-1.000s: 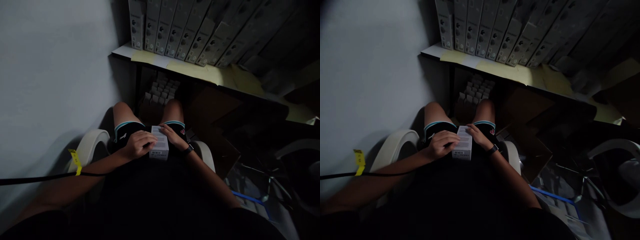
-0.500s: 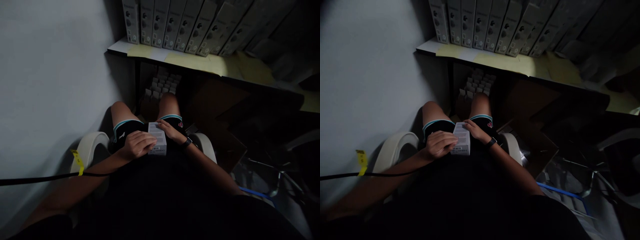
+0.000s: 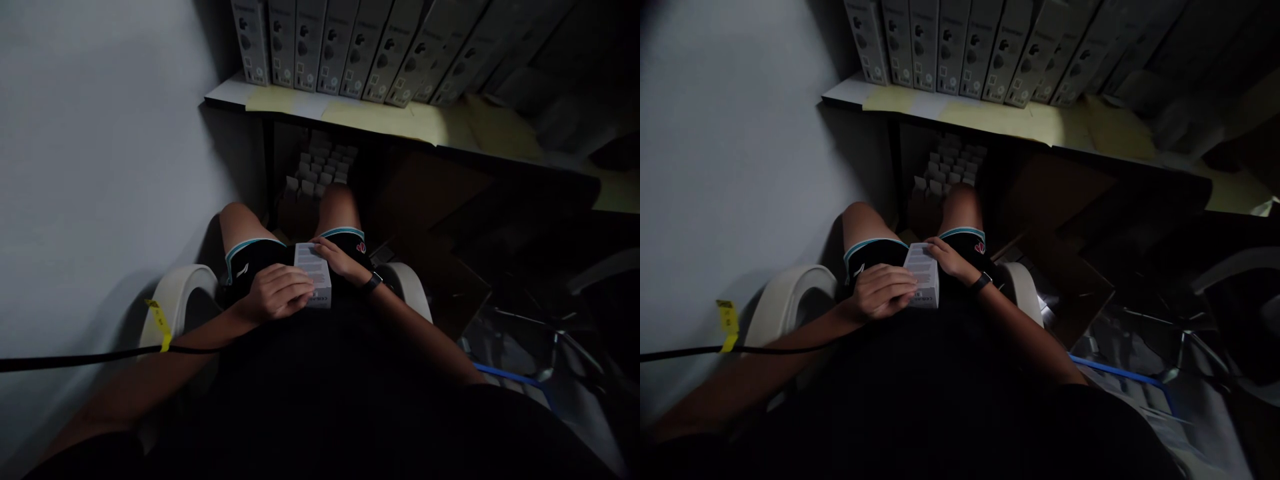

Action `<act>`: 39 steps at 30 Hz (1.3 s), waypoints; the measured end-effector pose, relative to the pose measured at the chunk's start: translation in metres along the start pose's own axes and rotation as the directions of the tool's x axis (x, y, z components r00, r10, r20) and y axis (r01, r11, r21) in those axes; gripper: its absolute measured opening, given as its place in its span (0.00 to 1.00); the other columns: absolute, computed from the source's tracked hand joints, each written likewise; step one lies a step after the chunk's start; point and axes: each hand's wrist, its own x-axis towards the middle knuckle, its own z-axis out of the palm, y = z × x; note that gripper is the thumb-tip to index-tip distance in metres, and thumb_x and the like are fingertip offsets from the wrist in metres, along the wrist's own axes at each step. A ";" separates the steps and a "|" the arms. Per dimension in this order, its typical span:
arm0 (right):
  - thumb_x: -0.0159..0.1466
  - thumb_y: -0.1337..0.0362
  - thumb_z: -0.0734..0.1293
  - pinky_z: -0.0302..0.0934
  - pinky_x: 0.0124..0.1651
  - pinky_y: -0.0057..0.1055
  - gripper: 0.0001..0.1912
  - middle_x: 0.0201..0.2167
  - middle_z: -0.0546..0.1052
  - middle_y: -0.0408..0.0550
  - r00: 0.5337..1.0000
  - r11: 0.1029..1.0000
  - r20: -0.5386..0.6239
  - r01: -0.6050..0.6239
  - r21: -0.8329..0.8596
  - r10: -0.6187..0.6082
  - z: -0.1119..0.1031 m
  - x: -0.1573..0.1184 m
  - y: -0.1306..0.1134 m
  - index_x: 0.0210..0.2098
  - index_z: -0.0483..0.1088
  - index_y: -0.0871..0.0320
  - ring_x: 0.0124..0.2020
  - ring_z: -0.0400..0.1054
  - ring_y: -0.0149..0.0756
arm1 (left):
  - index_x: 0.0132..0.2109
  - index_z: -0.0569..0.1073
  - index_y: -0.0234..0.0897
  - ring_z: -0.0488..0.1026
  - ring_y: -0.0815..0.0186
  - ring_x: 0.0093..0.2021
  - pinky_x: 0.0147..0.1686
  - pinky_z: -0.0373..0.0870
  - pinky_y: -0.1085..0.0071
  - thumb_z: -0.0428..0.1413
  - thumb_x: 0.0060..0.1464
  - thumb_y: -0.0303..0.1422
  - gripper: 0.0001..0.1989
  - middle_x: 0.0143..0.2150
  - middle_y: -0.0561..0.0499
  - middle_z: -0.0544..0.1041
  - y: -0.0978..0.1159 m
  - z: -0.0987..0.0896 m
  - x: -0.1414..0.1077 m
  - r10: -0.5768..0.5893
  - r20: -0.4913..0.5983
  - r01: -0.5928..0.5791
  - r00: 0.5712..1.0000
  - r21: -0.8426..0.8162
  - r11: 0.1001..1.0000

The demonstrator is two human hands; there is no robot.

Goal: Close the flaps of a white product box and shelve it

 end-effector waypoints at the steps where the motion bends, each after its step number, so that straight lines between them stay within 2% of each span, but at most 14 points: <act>1: 0.68 0.58 0.57 0.60 0.49 0.33 0.17 0.44 0.73 0.51 1.000 1.000 -0.003 0.000 -0.002 0.000 0.000 -0.001 0.000 0.49 0.68 0.62 0.44 0.66 0.36 | 0.44 0.74 0.36 0.78 0.68 0.44 0.42 0.73 0.71 0.62 0.51 0.27 0.11 0.41 0.51 0.80 0.000 0.000 0.001 -0.001 -0.005 0.001 1.000 -0.007 1.000; 6: 0.69 0.57 0.57 0.60 0.50 0.34 0.17 0.44 0.73 0.51 1.000 1.000 -0.010 -0.001 0.004 0.001 0.000 -0.002 0.001 0.49 0.68 0.62 0.44 0.66 0.37 | 0.46 0.73 0.34 0.78 0.66 0.43 0.41 0.73 0.69 0.62 0.51 0.31 0.14 0.41 0.49 0.79 0.000 0.002 0.000 -0.032 -0.021 0.031 0.999 -0.050 0.998; 9: 0.68 0.57 0.57 0.61 0.48 0.35 0.17 0.43 0.73 0.51 1.000 1.000 -0.006 -0.018 0.022 0.018 0.000 -0.001 0.005 0.49 0.68 0.62 0.43 0.67 0.37 | 0.52 0.70 0.33 0.77 0.62 0.46 0.45 0.74 0.65 0.65 0.49 0.40 0.26 0.44 0.46 0.79 -0.002 0.002 -0.005 -0.076 -0.026 0.072 0.997 -0.113 0.991; 12: 0.68 0.57 0.57 0.60 0.50 0.35 0.17 0.44 0.73 0.52 1.000 1.000 -0.017 -0.006 0.020 0.006 0.000 0.000 0.008 0.49 0.67 0.62 0.44 0.66 0.37 | 0.58 0.66 0.33 0.74 0.57 0.54 0.53 0.73 0.59 0.66 0.47 0.44 0.35 0.52 0.41 0.76 -0.004 0.002 -0.008 -0.202 0.031 0.204 0.979 -0.131 0.970; 14: 0.68 0.57 0.57 0.60 0.50 0.35 0.18 0.44 0.73 0.52 1.000 1.000 -0.027 0.000 0.014 0.000 0.000 0.000 0.009 0.49 0.67 0.62 0.45 0.66 0.37 | 0.59 0.66 0.34 0.71 0.56 0.59 0.58 0.69 0.57 0.65 0.49 0.42 0.33 0.56 0.40 0.74 -0.006 0.002 -0.009 -0.283 0.105 0.297 0.953 -0.158 0.942; 17: 0.68 0.56 0.57 0.61 0.48 0.34 0.18 0.45 0.73 0.51 0.999 1.000 -0.034 0.008 0.002 -0.008 -0.001 -0.002 0.009 0.50 0.67 0.61 0.44 0.66 0.37 | 0.54 0.70 0.36 0.70 0.58 0.60 0.61 0.67 0.57 0.62 0.54 0.39 0.23 0.55 0.43 0.75 -0.008 0.004 -0.011 -0.309 0.174 0.346 0.935 -0.252 0.904; 20: 0.68 0.56 0.57 0.61 0.49 0.34 0.18 0.45 0.73 0.51 0.999 0.999 -0.031 0.040 -0.002 -0.040 -0.001 -0.004 0.007 0.51 0.66 0.60 0.45 0.66 0.37 | 0.49 0.72 0.36 0.71 0.60 0.60 0.61 0.65 0.58 0.62 0.55 0.36 0.17 0.54 0.44 0.76 -0.006 0.008 -0.012 -0.276 0.155 0.312 0.949 -0.314 0.897; 26: 0.68 0.55 0.58 0.60 0.48 0.33 0.19 0.44 0.73 0.50 0.999 0.997 -0.017 0.052 0.056 -0.051 0.000 -0.004 0.006 0.51 0.66 0.60 0.43 0.66 0.35 | 0.50 0.70 0.36 0.73 0.62 0.58 0.61 0.68 0.55 0.61 0.55 0.29 0.16 0.51 0.43 0.77 -0.004 0.012 -0.011 -0.158 0.070 0.173 0.985 -0.385 0.907; 35: 0.68 0.55 0.58 0.60 0.50 0.33 0.19 0.46 0.73 0.50 0.999 0.996 -0.017 0.037 0.083 -0.036 0.000 -0.004 0.009 0.52 0.66 0.60 0.45 0.67 0.35 | 0.51 0.74 0.39 0.67 0.59 0.64 0.62 0.69 0.51 0.57 0.58 0.28 0.14 0.56 0.44 0.74 -0.012 0.007 -0.016 0.008 0.145 0.038 0.989 -0.312 0.949; 39: 0.68 0.56 0.58 0.61 0.50 0.32 0.19 0.47 0.73 0.51 0.999 0.998 -0.034 0.013 0.069 -0.011 0.001 -0.005 0.007 0.52 0.66 0.61 0.45 0.67 0.35 | 0.52 0.74 0.39 0.67 0.58 0.64 0.62 0.70 0.52 0.59 0.57 0.28 0.15 0.57 0.44 0.73 -0.016 0.007 -0.017 0.048 0.141 -0.001 0.989 -0.315 0.949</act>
